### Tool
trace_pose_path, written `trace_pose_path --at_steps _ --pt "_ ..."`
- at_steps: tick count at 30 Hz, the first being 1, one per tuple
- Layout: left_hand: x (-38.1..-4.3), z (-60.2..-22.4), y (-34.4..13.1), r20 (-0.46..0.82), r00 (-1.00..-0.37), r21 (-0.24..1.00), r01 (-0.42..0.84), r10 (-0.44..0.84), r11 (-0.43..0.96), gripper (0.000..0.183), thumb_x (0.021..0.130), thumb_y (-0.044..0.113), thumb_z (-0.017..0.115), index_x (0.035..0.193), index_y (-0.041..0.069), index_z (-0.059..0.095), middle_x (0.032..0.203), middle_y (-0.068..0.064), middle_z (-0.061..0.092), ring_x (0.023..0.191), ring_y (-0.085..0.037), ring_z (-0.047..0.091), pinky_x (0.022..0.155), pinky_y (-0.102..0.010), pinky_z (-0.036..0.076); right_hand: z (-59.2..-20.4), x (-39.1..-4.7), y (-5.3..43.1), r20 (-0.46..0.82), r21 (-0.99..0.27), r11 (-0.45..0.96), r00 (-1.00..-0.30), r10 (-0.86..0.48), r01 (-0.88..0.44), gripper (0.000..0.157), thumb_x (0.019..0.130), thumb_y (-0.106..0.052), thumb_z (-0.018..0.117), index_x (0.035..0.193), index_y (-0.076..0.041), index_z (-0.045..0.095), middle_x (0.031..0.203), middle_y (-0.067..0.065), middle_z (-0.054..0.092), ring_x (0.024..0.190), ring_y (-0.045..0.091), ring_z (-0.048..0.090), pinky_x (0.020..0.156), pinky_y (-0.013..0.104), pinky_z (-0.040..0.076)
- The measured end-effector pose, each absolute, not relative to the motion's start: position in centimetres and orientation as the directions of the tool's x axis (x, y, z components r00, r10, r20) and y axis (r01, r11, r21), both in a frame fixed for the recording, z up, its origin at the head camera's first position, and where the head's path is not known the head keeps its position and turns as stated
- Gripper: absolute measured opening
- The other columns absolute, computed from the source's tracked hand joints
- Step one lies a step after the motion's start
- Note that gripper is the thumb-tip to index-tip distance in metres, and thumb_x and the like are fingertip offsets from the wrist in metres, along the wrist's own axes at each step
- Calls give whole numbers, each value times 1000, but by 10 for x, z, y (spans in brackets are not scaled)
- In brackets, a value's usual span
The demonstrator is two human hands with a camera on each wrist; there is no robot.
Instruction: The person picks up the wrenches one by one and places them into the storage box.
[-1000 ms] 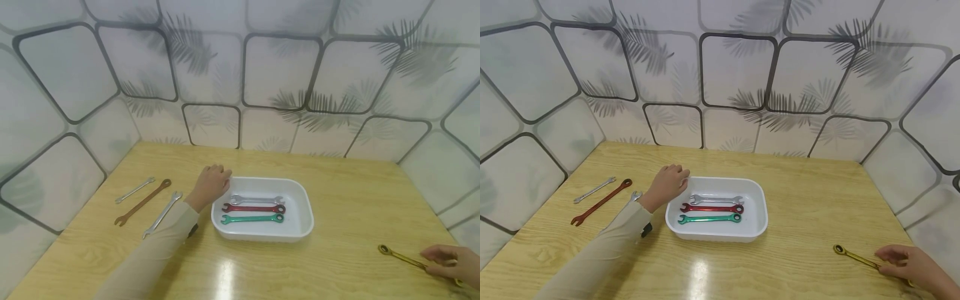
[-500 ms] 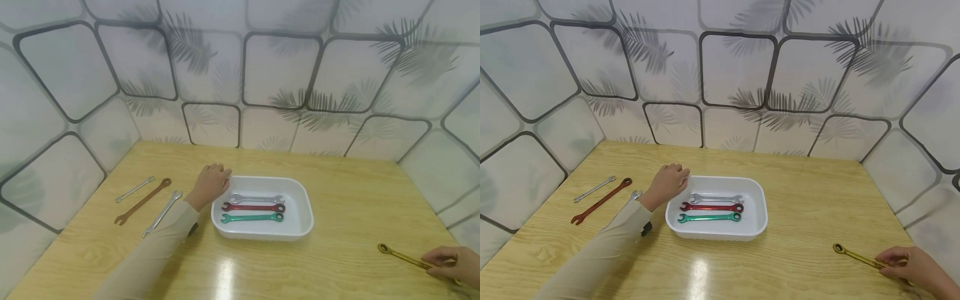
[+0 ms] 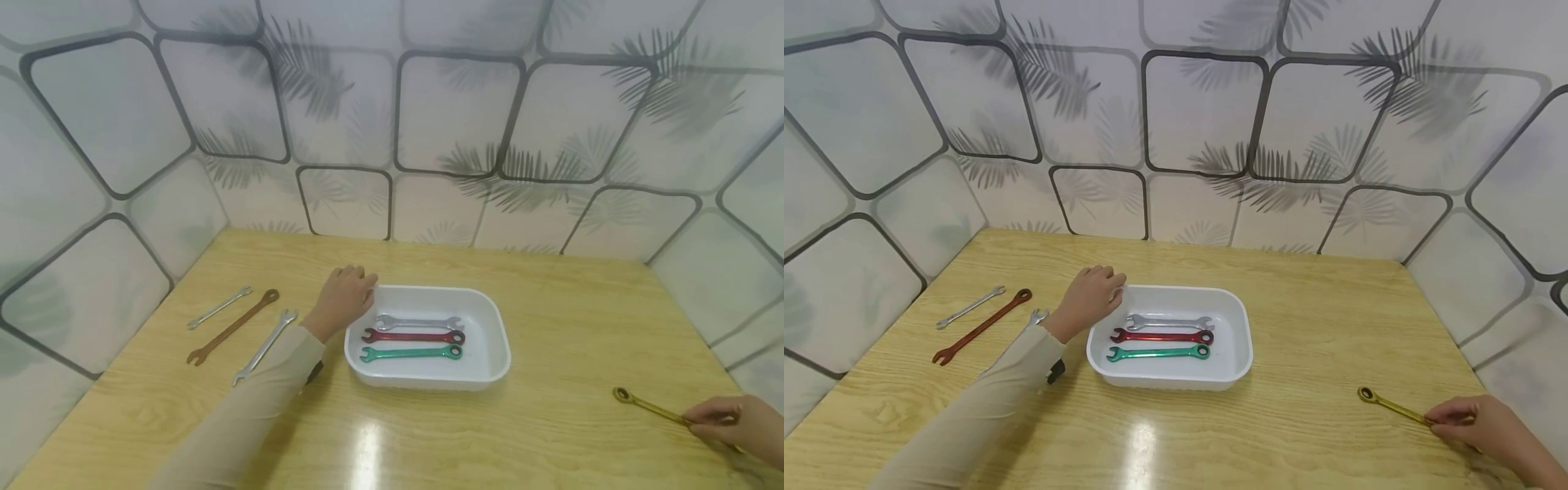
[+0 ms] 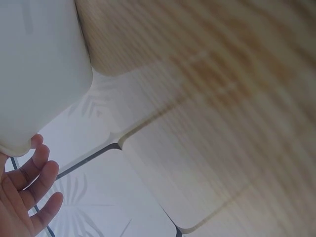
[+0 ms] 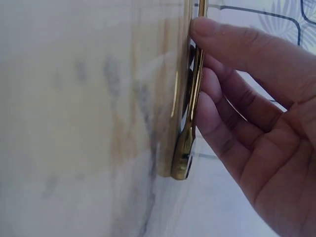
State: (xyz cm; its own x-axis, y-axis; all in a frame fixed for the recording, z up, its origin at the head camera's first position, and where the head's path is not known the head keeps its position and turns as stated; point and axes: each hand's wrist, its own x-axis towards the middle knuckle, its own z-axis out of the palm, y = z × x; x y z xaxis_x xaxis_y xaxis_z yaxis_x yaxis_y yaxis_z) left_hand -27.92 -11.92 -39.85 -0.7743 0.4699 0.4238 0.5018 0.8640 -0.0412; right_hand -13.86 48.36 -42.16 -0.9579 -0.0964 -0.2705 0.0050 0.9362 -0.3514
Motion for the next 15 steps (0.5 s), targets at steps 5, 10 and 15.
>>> trace_pose_path --at_steps 5,10,15 --pt "-278 -397 -119 420 -776 -38 504 471 863 10 85 17 59 93 11 62 75 -4 56 70 -19 51 74 -37 50 -421 -140 484 -281 -346 938 -955 -96 8 34 74 -24 74 98 0 71 83 -1 70 67 -8 55 62 20 53" --pt "-277 -395 -119 412 -780 -37 502 471 864 11 86 17 58 94 11 62 76 -5 57 71 -20 53 74 -37 50 -419 -142 483 -237 -302 953 -966 -105 -30 28 70 -23 77 90 -5 73 78 -4 69 64 -8 55 60 19 53" --pt "-277 -394 -120 421 -775 -46 501 472 864 12 86 17 59 95 12 63 76 -5 57 71 -20 53 73 -37 50 -419 -142 484 -155 -314 941 -971 -180 -125 16 70 -15 77 83 -6 73 71 -13 66 62 -10 54 56 17 52"
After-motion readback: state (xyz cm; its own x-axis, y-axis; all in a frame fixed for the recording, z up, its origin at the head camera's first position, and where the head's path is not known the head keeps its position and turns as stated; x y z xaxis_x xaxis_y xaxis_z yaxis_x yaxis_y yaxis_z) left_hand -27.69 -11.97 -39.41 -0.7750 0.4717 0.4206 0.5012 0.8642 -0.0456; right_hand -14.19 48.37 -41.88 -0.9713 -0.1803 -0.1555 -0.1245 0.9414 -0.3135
